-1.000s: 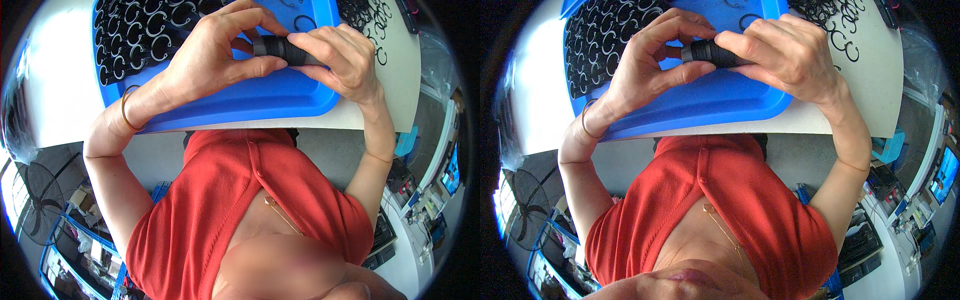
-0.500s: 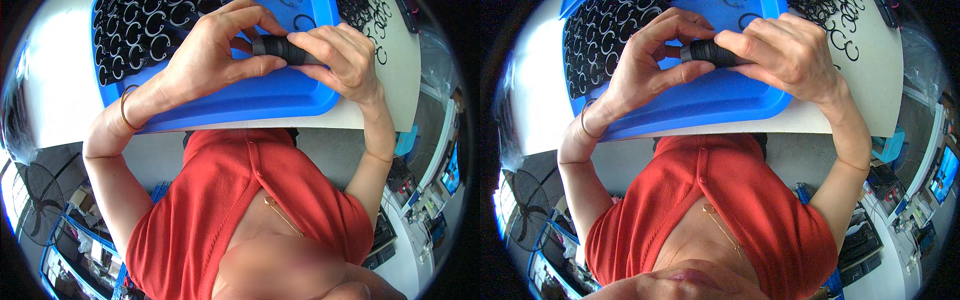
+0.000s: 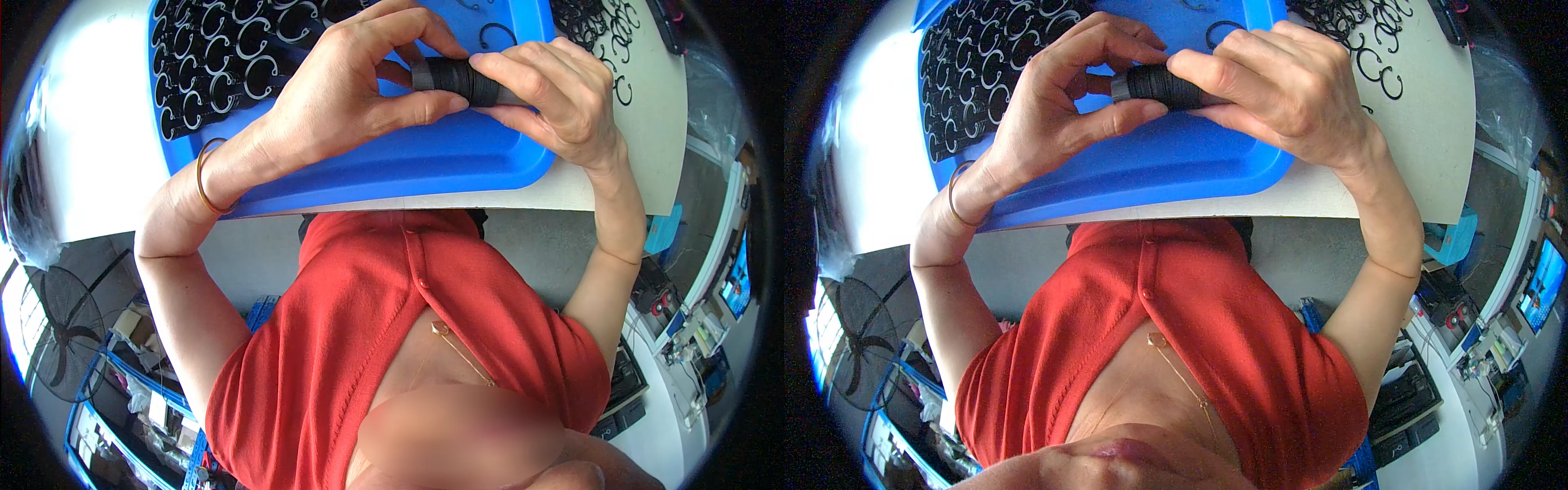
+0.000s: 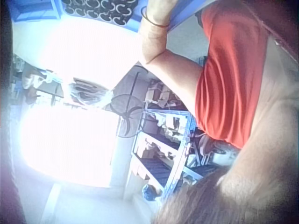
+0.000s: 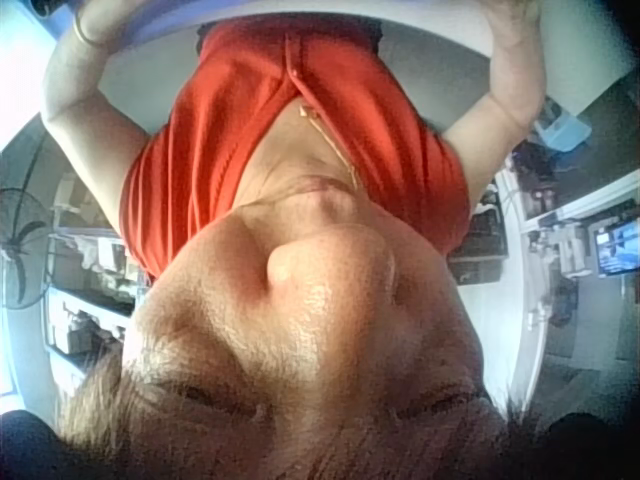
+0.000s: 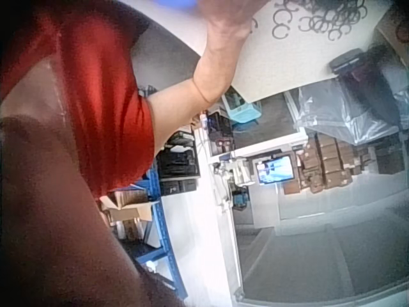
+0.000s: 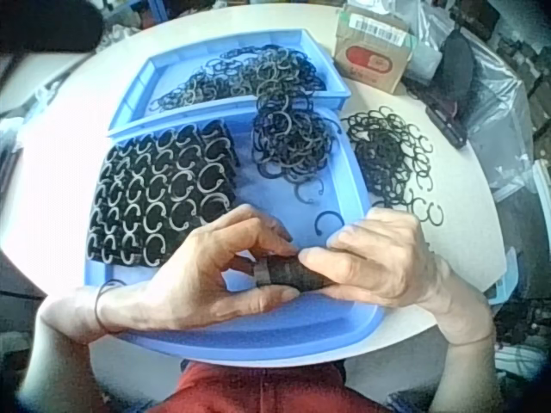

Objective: Assembling black rubber rings onto a plastic cylindrical component on a workbench.

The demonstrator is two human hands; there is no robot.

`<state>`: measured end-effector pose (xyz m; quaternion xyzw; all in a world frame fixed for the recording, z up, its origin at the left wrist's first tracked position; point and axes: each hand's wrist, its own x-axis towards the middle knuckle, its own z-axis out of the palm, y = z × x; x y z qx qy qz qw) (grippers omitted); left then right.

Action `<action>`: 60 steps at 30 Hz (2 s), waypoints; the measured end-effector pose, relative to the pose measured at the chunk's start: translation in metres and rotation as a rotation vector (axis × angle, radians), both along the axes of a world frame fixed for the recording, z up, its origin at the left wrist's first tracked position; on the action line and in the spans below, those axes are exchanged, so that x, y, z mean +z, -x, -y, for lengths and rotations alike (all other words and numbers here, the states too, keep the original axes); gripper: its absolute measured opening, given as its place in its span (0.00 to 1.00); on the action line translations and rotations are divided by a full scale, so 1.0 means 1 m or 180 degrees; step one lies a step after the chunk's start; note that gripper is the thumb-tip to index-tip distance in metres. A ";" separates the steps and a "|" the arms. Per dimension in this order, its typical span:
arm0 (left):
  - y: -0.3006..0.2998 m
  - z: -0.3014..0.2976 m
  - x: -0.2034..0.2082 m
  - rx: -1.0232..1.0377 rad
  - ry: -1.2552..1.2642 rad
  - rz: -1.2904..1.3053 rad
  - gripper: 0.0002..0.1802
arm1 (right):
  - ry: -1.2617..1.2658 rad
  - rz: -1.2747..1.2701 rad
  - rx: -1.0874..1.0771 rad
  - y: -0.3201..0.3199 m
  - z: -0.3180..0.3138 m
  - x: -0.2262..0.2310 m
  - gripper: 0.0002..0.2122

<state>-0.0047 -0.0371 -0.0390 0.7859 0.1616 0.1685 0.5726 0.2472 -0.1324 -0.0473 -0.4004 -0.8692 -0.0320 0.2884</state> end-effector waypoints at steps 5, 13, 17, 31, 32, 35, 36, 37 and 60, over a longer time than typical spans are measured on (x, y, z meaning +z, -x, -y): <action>0.000 0.001 0.001 0.0024 -0.0022 -0.0024 0.22 | 0.0008 0.0042 -0.0013 0.000 0.001 0.001 0.24; -0.001 -0.001 0.000 0.0025 0.0019 0.0025 0.22 | 0.0000 0.0049 -0.0013 0.000 0.001 0.002 0.24; -0.002 0.000 0.001 0.0061 -0.0077 -0.0085 0.22 | 0.0003 0.0029 -0.0005 0.000 0.000 0.002 0.24; -0.004 0.005 -0.001 0.0236 0.0006 -0.0165 0.22 | 0.0040 0.0037 -0.0044 0.001 0.001 0.003 0.24; -0.004 0.005 -0.001 0.0232 0.0003 -0.0162 0.22 | 0.0041 0.0049 -0.0043 0.000 0.001 0.003 0.25; -0.006 0.005 -0.002 0.0209 -0.0029 -0.0102 0.23 | 0.0080 -0.0138 -0.0105 0.000 0.002 0.001 0.27; -0.006 0.005 -0.001 0.0227 -0.0040 -0.0118 0.24 | 0.0080 -0.0135 -0.0110 0.000 0.001 0.001 0.27; -0.006 0.006 0.000 0.0244 -0.0050 -0.0133 0.25 | 0.0069 -0.0169 -0.0081 0.001 0.001 0.002 0.27; -0.004 0.003 -0.001 0.0071 -0.0098 -0.0123 0.23 | 0.0177 0.0116 0.0099 -0.004 0.002 0.008 0.27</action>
